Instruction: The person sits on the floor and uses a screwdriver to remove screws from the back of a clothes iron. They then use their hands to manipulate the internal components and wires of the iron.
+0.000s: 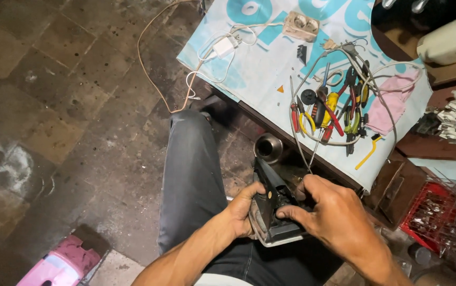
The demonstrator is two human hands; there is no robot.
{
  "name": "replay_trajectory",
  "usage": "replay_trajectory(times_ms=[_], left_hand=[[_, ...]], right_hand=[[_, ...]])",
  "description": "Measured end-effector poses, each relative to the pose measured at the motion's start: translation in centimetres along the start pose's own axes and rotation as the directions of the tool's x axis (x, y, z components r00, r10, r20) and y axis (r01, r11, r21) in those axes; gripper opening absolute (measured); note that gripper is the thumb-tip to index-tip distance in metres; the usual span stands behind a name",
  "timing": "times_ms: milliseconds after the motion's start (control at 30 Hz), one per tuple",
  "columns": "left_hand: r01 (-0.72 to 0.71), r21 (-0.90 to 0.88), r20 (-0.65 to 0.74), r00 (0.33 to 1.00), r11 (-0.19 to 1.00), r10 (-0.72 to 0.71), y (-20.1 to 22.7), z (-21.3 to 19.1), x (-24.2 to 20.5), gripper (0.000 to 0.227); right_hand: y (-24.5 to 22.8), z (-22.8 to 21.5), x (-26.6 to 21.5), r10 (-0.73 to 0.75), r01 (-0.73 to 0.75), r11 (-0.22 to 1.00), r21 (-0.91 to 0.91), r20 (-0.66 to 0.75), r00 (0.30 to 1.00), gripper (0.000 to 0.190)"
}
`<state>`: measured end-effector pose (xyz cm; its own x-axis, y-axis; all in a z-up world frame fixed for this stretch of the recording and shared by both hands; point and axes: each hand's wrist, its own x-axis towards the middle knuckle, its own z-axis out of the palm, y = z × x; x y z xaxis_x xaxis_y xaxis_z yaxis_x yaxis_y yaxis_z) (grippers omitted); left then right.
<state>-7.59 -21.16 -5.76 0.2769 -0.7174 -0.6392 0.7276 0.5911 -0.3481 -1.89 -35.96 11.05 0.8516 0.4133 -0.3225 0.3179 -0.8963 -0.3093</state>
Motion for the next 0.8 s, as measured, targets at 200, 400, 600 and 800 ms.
replay_trajectory(times_ms=[200, 400, 600, 800], left_hand=[[-0.01, 0.041, -0.106, 0.994, 0.999, 0.015, 0.2, 0.5, -0.4, 0.035], [-0.002, 0.044, -0.086, 0.996, 0.999, 0.006, 0.3, 0.3, -0.5, 0.039], [-0.052, 0.079, -0.08, 0.995, 0.996, 0.058, 0.4, 0.4, -0.9, 0.032], [-0.072, 0.079, -0.103, 0.991, 0.994, 0.08, 0.9, 0.1, -0.8, 0.035]], right_hand=[[-0.4, 0.3, -0.6, 0.04, -0.038, 0.993, -0.108, 0.018, 0.999, 0.053], [-0.3, 0.6, -0.5, -0.005, 0.007, 0.994, -0.107, 0.016, 1.0, 0.05], [0.1, 0.0, 0.6, 0.071, -0.083, 0.983, 0.163, 0.078, 0.994, 0.046], [-1.6, -1.1, 0.4, 0.14, -0.148, 0.976, 0.161, 0.062, 0.988, 0.027]])
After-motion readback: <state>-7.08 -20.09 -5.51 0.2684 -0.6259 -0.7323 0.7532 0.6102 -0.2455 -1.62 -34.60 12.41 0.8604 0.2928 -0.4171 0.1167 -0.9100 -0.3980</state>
